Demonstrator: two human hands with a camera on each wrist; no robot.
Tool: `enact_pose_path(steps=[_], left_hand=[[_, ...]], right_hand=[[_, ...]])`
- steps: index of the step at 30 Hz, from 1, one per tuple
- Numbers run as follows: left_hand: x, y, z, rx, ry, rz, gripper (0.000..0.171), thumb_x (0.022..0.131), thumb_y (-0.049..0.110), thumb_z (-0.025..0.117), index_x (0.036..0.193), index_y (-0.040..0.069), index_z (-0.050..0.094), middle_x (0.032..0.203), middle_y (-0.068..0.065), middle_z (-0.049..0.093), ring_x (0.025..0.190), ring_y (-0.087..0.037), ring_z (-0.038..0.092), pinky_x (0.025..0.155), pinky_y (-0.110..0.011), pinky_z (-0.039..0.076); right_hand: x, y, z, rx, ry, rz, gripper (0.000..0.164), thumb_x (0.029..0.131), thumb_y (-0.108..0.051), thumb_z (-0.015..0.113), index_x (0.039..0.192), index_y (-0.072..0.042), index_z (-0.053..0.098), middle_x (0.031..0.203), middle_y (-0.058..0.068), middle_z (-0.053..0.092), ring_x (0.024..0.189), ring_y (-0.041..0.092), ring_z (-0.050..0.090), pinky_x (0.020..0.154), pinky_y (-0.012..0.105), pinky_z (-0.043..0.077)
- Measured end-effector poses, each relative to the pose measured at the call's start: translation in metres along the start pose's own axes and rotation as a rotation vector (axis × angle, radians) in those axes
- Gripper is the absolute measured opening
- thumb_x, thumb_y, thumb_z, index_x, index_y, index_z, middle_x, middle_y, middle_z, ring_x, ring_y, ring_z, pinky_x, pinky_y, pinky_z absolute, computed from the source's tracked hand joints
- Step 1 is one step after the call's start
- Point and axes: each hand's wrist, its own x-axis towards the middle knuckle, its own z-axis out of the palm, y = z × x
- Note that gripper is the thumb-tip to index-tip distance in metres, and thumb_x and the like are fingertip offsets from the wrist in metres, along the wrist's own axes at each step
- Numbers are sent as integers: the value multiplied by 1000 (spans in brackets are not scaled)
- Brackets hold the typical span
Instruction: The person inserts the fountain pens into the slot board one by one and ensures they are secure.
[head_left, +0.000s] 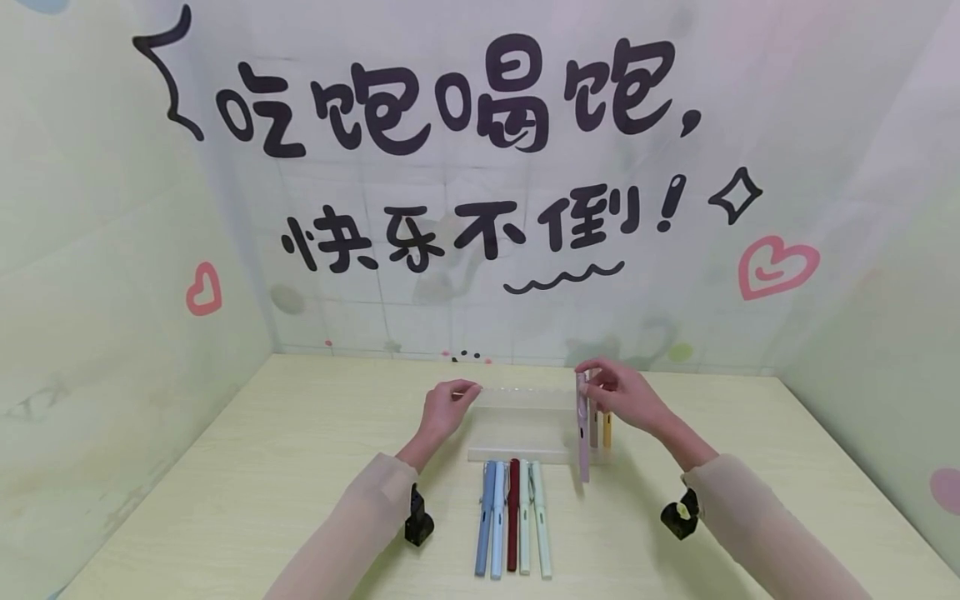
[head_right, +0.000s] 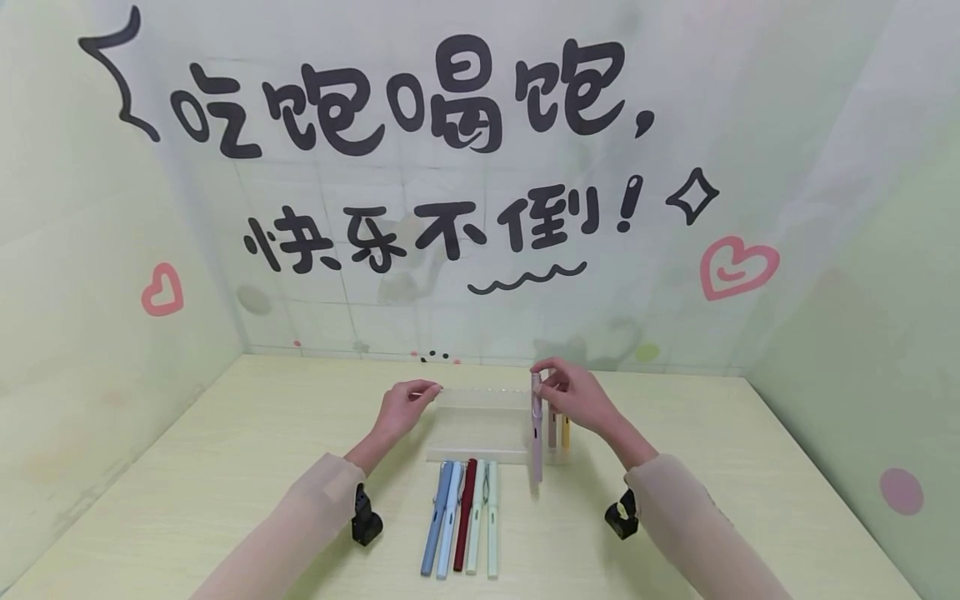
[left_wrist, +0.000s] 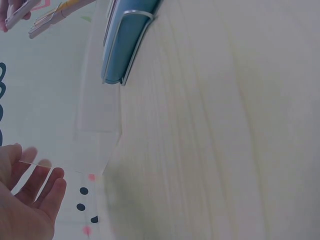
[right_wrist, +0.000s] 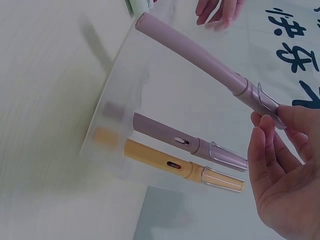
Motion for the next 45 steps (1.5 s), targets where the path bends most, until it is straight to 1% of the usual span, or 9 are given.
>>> enact_pose_path(steps=[3, 8, 11, 17, 23, 30, 38, 41, 45], left_hand=[[0, 0, 0, 0, 0, -1, 26, 91, 20, 57, 102, 0, 67, 98, -13, 66, 90, -26, 62, 74, -36, 51], [0, 0, 1, 0, -2, -2, 25, 91, 20, 57, 102, 0, 67, 99, -13, 66, 90, -26, 62, 75, -36, 51], [1, 0, 1, -1, 0, -3, 25, 91, 20, 57, 102, 0, 67, 98, -13, 66, 90, -26, 62, 75, -36, 51], [1, -1, 1, -4, 2, 0, 25, 91, 20, 57, 102, -1, 67, 98, -13, 66, 89, -26, 62, 75, -36, 51], [1, 0, 2, -6, -1, -10, 25, 91, 20, 58, 102, 0, 67, 99, -13, 66, 90, -26, 62, 76, -35, 51], [1, 0, 1, -2, 3, 5, 25, 91, 19, 57, 102, -1, 67, 98, -14, 66, 89, -26, 63, 75, -36, 51], [0, 2, 0, -3, 4, 6, 24, 91, 18, 57, 102, -1, 67, 98, -14, 66, 89, -26, 63, 75, -35, 51], [-1, 2, 0, -3, 1, 5, 25, 91, 18, 57, 102, -2, 67, 99, -14, 66, 90, -26, 62, 75, -35, 51], [-1, 2, 0, -3, -2, 2, 25, 91, 19, 57, 102, -2, 67, 99, -14, 66, 90, -27, 62, 75, -35, 51]], right_hand=[[1, -1, -3, -11, 12, 7, 23, 90, -8, 57, 112, -2, 55, 79, 10, 62, 65, 33, 55, 57, 40, 50], [2, 1, -6, -17, 43, -7, 23, 90, -8, 57, 112, -2, 55, 83, 12, 63, 66, 35, 56, 55, 37, 50], [3, 1, -8, -19, 67, -10, 23, 90, -8, 57, 112, -2, 55, 85, 13, 63, 65, 34, 55, 55, 36, 50], [4, 0, -11, -27, 133, -17, 23, 90, -8, 57, 112, -3, 56, 90, 15, 63, 66, 31, 56, 54, 33, 50], [4, 4, -10, -63, 209, -51, 24, 90, -8, 58, 113, -4, 57, 90, 16, 64, 67, 30, 57, 51, 27, 47], [5, 7, -7, -71, 299, -82, 23, 89, -4, 57, 112, -3, 57, 88, 17, 65, 70, 37, 58, 52, 26, 47], [4, 14, 4, -126, 367, -165, 23, 84, 1, 59, 107, 0, 59, 83, 16, 66, 59, 20, 57, 46, 25, 46], [3, 15, 7, -145, 369, -170, 23, 84, 1, 59, 107, 0, 59, 83, 15, 66, 59, 18, 56, 46, 25, 45], [0, 16, 11, -153, 345, -148, 24, 85, 0, 59, 109, -2, 58, 84, 14, 65, 61, 18, 56, 46, 26, 46]])
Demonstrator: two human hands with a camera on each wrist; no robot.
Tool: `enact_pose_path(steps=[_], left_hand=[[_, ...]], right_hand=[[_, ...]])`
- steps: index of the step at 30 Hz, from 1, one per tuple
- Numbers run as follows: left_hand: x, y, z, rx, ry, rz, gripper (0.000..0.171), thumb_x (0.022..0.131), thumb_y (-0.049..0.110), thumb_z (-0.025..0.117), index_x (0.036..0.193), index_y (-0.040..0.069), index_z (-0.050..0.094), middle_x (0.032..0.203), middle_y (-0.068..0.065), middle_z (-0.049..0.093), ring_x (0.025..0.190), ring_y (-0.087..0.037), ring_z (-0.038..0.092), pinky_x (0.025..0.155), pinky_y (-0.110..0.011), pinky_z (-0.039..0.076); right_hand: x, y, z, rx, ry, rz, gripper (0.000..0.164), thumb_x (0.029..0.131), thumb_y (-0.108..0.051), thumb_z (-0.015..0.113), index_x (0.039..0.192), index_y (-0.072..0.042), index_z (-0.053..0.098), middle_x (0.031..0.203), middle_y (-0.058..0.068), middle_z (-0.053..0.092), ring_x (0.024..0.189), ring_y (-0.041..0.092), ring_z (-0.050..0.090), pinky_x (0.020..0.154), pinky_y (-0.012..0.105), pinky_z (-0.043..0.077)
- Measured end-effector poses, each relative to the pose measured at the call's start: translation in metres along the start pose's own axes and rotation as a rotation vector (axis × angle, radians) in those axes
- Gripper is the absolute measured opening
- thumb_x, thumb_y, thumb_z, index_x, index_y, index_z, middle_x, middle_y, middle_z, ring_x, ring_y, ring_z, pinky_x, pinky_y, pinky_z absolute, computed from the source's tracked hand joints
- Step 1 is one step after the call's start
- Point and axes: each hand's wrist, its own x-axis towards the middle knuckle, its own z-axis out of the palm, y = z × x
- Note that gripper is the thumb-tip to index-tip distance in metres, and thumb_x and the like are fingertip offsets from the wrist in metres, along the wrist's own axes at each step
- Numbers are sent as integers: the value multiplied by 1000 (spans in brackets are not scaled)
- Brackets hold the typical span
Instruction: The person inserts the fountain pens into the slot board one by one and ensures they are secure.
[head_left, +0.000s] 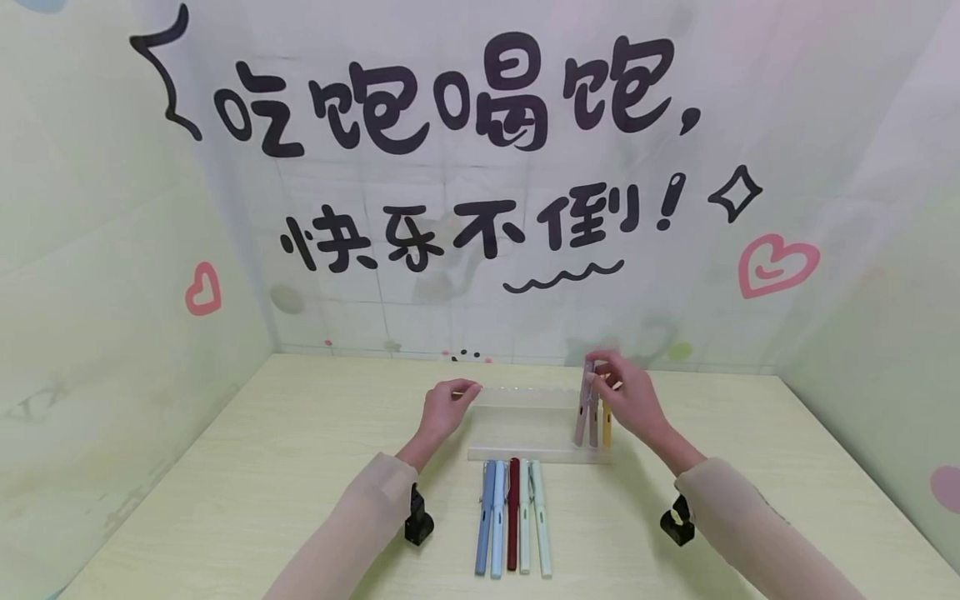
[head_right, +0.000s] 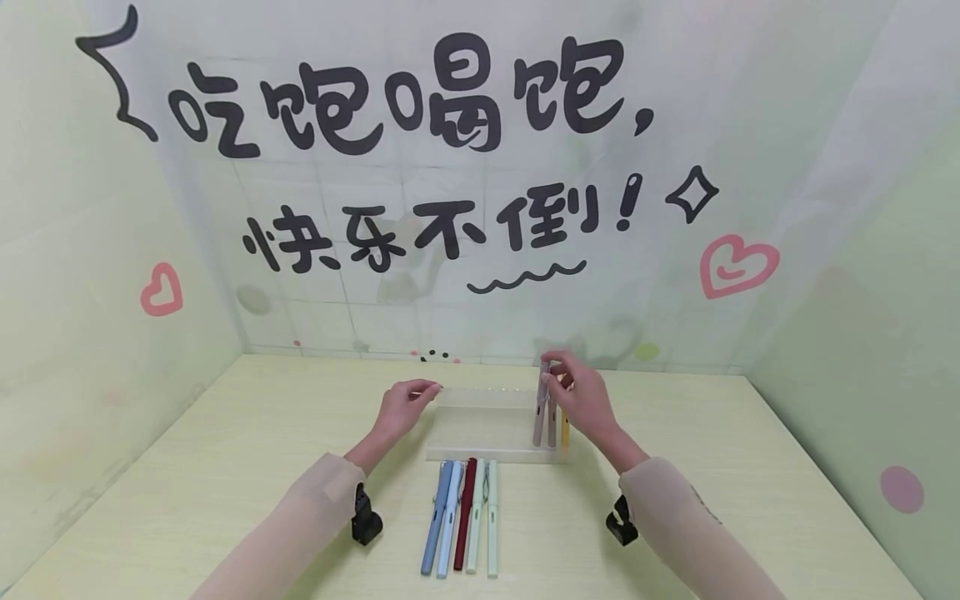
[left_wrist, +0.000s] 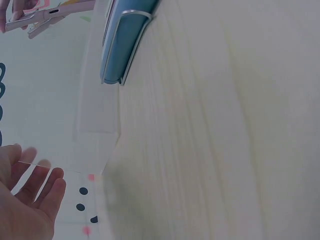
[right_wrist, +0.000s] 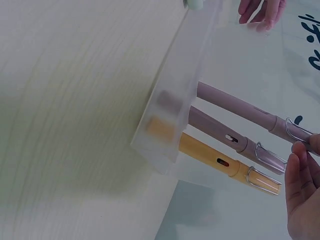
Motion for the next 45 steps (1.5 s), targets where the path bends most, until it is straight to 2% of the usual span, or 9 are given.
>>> enact_pose_path(steps=[22, 28, 34, 45], left_hand=[[1, -1, 1, 8, 3, 1, 25, 91, 19, 58, 102, -1, 67, 98, -13, 66, 89, -26, 62, 75, -35, 51], [1, -1, 1, 5, 3, 0, 25, 91, 20, 58, 102, -1, 67, 98, -13, 66, 89, -26, 63, 75, -35, 51], [1, -1, 1, 1, 2, -3, 25, 91, 20, 57, 102, -1, 67, 98, -13, 66, 90, -26, 63, 75, -35, 51], [1, -1, 1, 2, 5, -9, 25, 91, 20, 57, 102, -1, 67, 99, -14, 66, 90, -26, 62, 75, -35, 51]], right_hand=[[1, 1, 2, -32, -133, -12, 23, 87, -4, 60, 111, -1, 57, 87, 11, 66, 63, 16, 54, 50, 27, 46], [2, 4, 3, -83, -87, -48, 23, 86, -2, 61, 108, -1, 62, 89, 10, 64, 59, 14, 52, 44, 25, 44], [2, 9, 4, -158, -23, -80, 24, 81, 2, 64, 105, -1, 64, 82, 7, 55, 58, 13, 48, 44, 24, 40], [4, 11, 10, -251, -41, -69, 31, 79, -4, 68, 110, -1, 63, 78, 5, 50, 57, 12, 43, 47, 25, 36]])
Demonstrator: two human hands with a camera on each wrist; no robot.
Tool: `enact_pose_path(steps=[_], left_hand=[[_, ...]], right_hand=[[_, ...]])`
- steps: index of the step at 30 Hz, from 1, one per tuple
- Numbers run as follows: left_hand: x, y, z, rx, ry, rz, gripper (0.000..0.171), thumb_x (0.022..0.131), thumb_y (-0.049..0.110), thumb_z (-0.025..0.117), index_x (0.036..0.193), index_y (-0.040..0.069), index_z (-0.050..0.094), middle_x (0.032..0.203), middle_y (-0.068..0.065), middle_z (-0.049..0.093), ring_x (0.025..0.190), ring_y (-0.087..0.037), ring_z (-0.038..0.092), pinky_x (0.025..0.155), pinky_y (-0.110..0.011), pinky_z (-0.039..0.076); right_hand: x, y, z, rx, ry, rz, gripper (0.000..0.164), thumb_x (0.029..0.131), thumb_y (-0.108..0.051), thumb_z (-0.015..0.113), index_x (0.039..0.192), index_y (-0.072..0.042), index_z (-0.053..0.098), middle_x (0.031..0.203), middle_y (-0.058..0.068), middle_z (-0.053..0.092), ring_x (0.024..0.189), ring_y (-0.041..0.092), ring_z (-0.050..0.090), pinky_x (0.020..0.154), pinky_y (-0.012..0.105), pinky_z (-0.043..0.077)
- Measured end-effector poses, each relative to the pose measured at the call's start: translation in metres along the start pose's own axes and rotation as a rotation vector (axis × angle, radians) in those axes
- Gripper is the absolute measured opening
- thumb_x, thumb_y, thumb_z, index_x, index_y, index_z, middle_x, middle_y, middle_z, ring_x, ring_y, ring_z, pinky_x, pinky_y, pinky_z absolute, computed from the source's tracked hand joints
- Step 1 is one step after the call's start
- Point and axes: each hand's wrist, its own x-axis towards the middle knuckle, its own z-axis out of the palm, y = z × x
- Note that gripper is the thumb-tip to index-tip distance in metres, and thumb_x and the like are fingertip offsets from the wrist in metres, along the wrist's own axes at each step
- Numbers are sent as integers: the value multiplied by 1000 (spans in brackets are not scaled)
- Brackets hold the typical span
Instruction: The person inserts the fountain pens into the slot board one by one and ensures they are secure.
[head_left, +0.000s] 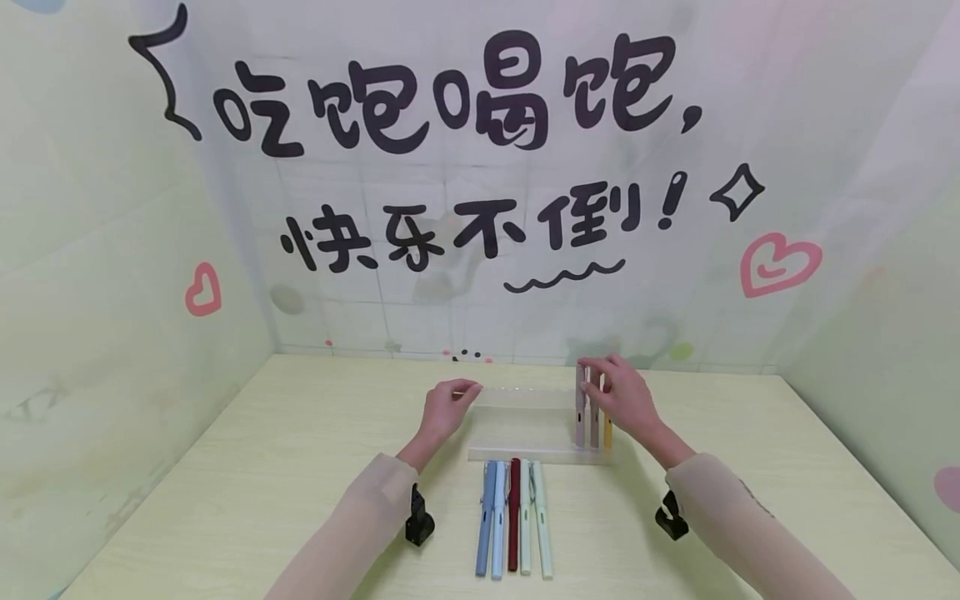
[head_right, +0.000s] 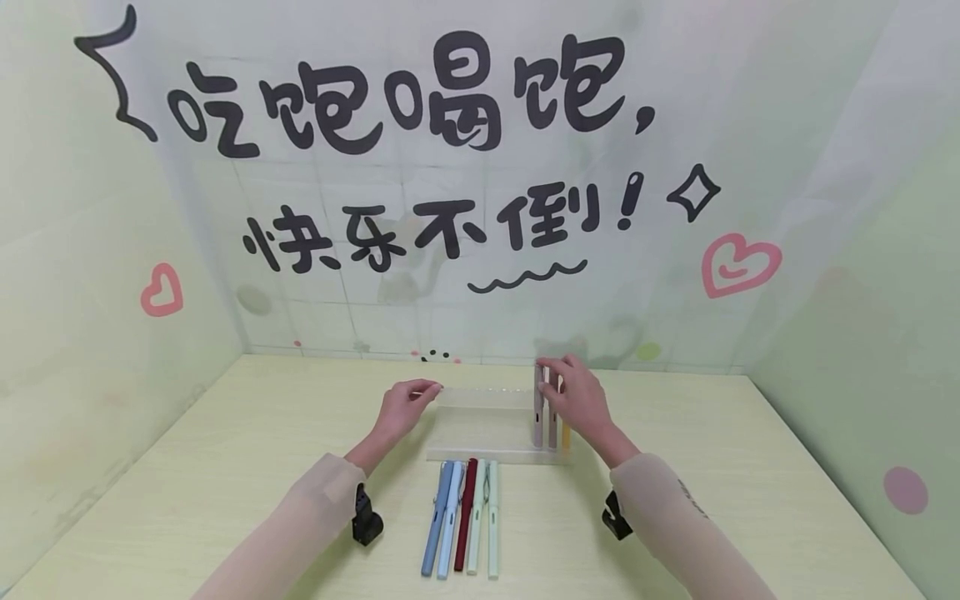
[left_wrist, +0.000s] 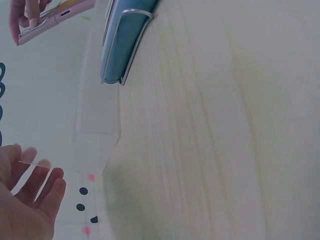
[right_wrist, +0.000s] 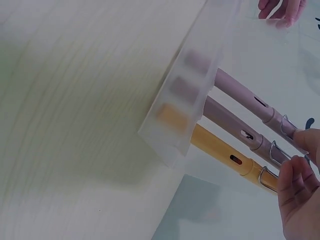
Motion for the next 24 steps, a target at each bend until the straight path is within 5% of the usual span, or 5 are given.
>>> enact_pose_path(steps=[24], left_hand=[[0, 3, -1, 9, -4, -2, 26, 91, 20, 57, 103, -1, 67, 99, -14, 66, 90, -26, 62, 75, -36, 51]], right_hand=[[4, 1, 2, -68, -48, 45, 34, 79, -5, 68, 113, -1, 62, 74, 2, 47, 58, 13, 40, 47, 26, 33]])
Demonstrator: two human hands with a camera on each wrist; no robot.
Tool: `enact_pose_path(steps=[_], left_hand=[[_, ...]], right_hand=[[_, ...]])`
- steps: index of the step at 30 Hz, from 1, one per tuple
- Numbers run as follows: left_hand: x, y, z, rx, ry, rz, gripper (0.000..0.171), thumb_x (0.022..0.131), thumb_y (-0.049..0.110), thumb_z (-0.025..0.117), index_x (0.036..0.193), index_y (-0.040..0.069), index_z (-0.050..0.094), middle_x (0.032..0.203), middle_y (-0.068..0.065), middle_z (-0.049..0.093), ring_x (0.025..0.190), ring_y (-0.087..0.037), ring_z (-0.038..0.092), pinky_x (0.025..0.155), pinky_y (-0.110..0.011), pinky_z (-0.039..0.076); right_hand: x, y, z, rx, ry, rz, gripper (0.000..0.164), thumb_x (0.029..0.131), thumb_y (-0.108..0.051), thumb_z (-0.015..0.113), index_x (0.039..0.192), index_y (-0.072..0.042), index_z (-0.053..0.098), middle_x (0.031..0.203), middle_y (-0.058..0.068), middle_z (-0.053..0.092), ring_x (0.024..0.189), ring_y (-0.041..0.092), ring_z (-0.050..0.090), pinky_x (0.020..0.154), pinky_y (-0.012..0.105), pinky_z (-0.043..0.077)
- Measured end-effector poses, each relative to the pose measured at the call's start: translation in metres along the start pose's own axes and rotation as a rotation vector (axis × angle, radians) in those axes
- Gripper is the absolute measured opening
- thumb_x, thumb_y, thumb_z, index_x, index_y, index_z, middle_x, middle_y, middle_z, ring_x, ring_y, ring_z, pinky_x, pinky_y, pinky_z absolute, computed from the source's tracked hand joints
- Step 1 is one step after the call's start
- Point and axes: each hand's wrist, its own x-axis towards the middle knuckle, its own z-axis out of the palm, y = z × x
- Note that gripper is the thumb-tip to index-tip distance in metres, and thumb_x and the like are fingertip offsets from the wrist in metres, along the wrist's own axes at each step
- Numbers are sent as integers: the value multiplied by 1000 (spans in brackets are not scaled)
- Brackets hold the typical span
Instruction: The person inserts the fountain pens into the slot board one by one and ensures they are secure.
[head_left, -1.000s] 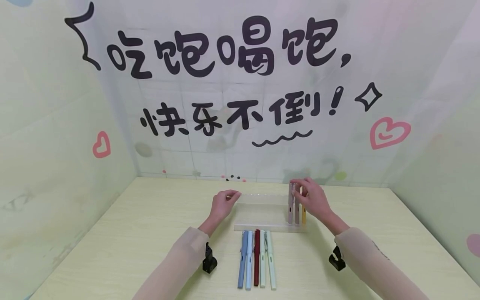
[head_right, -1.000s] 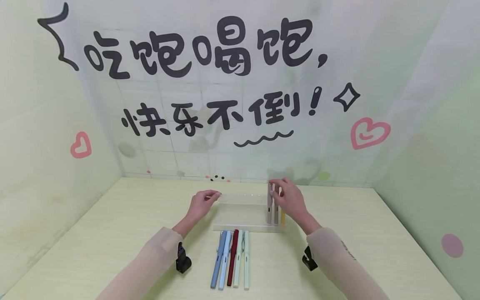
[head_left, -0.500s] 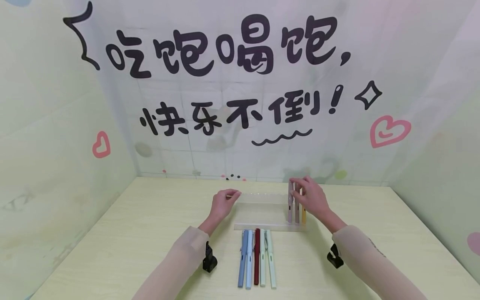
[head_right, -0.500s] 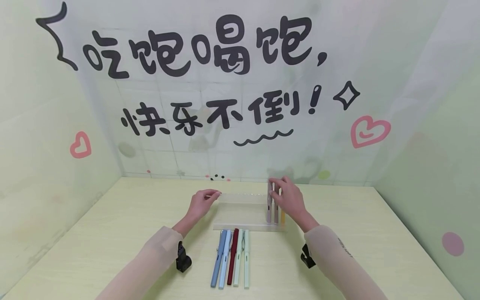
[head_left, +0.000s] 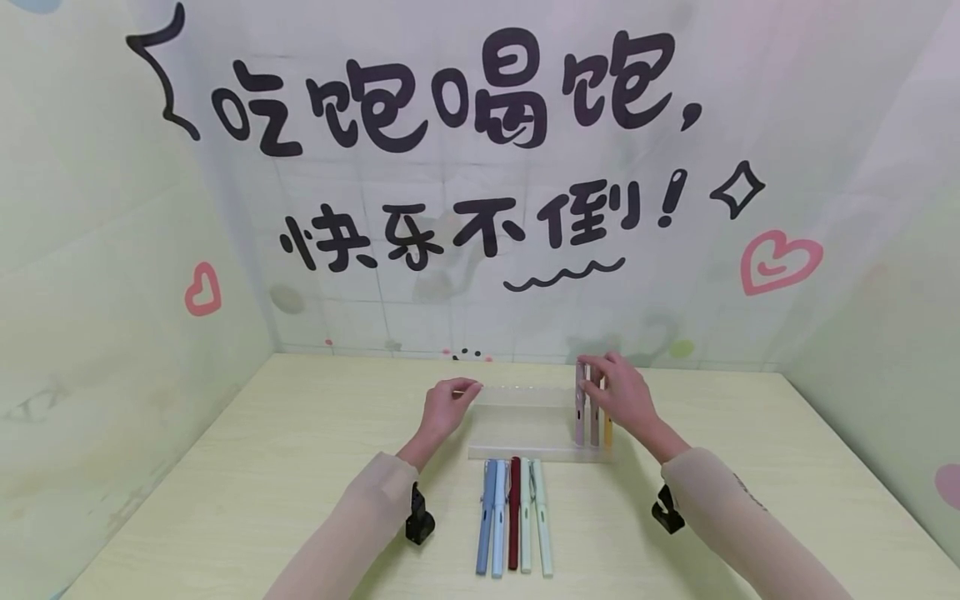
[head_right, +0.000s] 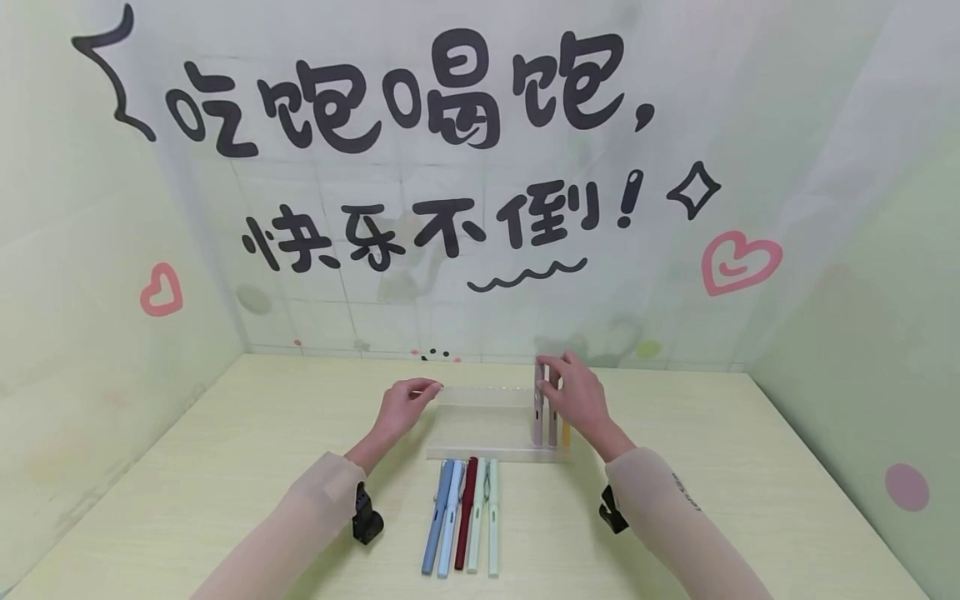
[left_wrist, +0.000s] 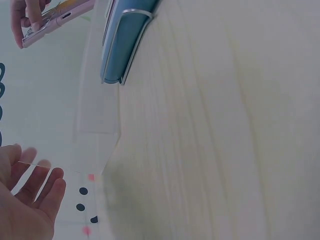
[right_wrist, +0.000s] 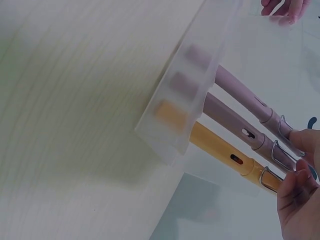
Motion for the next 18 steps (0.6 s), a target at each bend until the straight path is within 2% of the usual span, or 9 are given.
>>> enact_pose_path(steps=[13, 18], left_hand=[[0, -1, 0, -2, 0, -5, 27, 91, 21, 57, 103, -1, 67, 99, -14, 66, 90, -26, 62, 75, -35, 51], [0, -1, 0, -4, -1, -9, 26, 91, 21, 57, 103, 0, 67, 99, -14, 66, 90, -26, 62, 75, -35, 51]], right_hand=[[1, -1, 0, 7, -5, 2, 35, 79, -5, 68, 114, 0, 61, 71, 0, 47, 57, 12, 40, 46, 26, 32], [0, -2, -2, 42, 15, 3, 37, 79, -6, 69, 114, 1, 61, 72, 0, 49, 57, 12, 42, 46, 25, 34]])
